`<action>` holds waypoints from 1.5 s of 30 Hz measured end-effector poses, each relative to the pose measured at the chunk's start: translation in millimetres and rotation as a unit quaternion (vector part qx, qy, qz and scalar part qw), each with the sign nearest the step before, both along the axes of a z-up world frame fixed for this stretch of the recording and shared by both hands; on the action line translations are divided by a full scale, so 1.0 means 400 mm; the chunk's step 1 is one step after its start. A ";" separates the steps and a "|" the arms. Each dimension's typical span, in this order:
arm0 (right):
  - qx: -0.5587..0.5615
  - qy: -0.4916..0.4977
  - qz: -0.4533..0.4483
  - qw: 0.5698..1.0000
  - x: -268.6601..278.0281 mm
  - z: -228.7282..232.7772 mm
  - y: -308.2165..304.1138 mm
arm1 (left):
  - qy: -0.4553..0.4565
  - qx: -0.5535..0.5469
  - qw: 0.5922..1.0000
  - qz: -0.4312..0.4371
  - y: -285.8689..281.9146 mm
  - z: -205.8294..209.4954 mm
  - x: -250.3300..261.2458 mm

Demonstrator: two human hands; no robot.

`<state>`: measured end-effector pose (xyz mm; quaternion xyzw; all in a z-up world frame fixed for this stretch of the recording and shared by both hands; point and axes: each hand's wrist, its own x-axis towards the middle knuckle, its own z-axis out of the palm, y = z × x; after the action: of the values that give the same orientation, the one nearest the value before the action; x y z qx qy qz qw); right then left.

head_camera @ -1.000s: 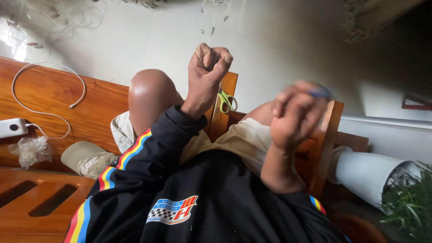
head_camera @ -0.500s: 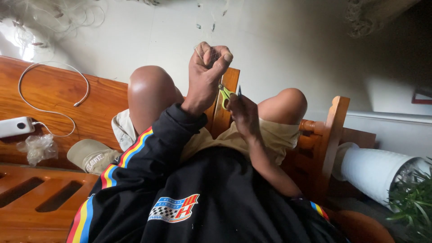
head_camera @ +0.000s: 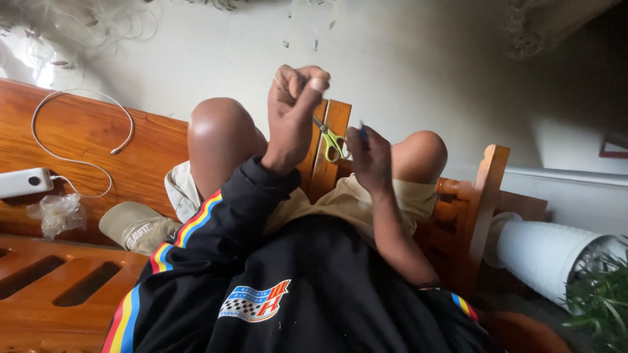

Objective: Repairing a fishing net by weaving line through the mesh with a needle and trimming it with scissors.

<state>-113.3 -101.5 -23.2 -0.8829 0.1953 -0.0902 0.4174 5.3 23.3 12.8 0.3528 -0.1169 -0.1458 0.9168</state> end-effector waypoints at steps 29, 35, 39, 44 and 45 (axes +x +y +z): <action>-0.241 -0.244 0.263 0.902 0.184 0.243 -0.102 | 0.101 -0.144 0.983 0.051 -0.013 -0.043 0.023; -0.201 -0.239 0.275 0.909 0.209 0.252 -0.079 | 0.138 -0.153 0.978 0.043 -0.015 -0.044 0.023; -0.174 -0.238 0.269 0.917 0.215 0.242 -0.070 | 0.141 -0.146 0.978 0.039 -0.018 -0.055 0.023; -0.128 -0.250 0.267 0.922 0.221 0.228 -0.064 | 0.138 -0.148 0.979 0.032 -0.022 -0.059 0.021; -0.109 -0.257 0.259 0.925 0.221 0.224 -0.062 | 0.135 -0.150 0.979 0.027 -0.024 -0.059 0.020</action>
<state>-24.9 -126.2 66.3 -0.8893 -0.1648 -0.2234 0.3634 13.3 13.7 -10.6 0.1911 -0.0028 -0.1481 0.9703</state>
